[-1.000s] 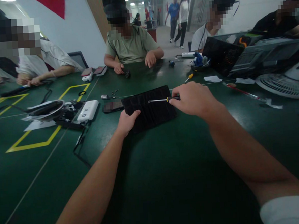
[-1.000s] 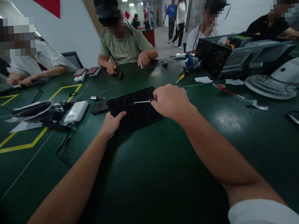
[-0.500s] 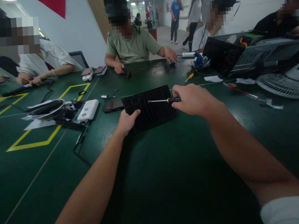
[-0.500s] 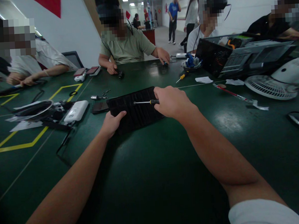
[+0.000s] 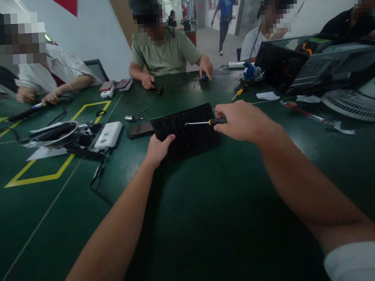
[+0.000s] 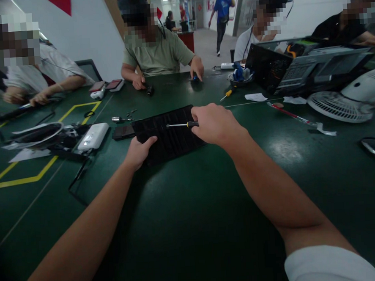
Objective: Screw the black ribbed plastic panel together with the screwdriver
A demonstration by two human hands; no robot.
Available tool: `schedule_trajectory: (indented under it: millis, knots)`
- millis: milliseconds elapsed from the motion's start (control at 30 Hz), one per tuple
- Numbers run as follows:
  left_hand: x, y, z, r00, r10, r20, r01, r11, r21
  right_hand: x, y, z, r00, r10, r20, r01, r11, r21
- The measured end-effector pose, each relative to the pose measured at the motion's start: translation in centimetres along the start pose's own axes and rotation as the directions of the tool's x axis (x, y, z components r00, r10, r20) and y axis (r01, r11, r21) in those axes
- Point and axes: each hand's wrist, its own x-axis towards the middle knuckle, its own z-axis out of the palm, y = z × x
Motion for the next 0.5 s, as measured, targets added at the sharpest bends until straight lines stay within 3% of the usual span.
schedule_trajectory:
  millis: [500]
  knots:
    - [-0.14, 0.24, -0.03, 1.000, -0.024, -0.010, 0.024, 1.000, -0.011, 0.16, -0.14, -0.28, 1.000, -0.008, 0.018, 0.008, 1.000, 0.004]
